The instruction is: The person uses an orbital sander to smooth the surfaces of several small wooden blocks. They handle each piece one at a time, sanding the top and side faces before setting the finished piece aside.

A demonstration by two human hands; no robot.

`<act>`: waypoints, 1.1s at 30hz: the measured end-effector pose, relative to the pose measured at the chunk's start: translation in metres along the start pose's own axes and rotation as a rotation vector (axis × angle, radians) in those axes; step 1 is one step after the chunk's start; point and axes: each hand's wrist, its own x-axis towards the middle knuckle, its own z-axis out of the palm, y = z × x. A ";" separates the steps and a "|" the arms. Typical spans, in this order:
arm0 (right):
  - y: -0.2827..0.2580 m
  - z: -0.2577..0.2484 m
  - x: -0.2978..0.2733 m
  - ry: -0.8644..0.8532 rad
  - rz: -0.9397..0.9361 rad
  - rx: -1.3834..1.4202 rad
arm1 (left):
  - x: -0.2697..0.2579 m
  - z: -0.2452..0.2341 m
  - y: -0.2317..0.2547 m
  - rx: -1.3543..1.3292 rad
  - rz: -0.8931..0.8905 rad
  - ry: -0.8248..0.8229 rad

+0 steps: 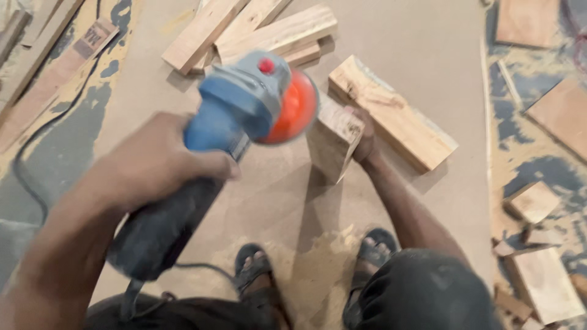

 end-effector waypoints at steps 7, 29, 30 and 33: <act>0.028 -0.010 0.001 -0.072 -0.038 0.088 | -0.022 0.030 0.038 0.256 0.083 -0.151; 0.082 -0.049 0.001 -0.003 -0.247 -0.365 | 0.000 0.013 0.006 0.035 0.014 -0.067; 0.084 -0.049 -0.001 0.001 -0.007 -0.154 | 0.004 0.005 0.000 -0.002 -0.068 -0.018; 0.059 -0.038 0.009 -0.088 -0.070 -0.144 | 0.003 -0.016 -0.025 -0.210 -0.055 0.159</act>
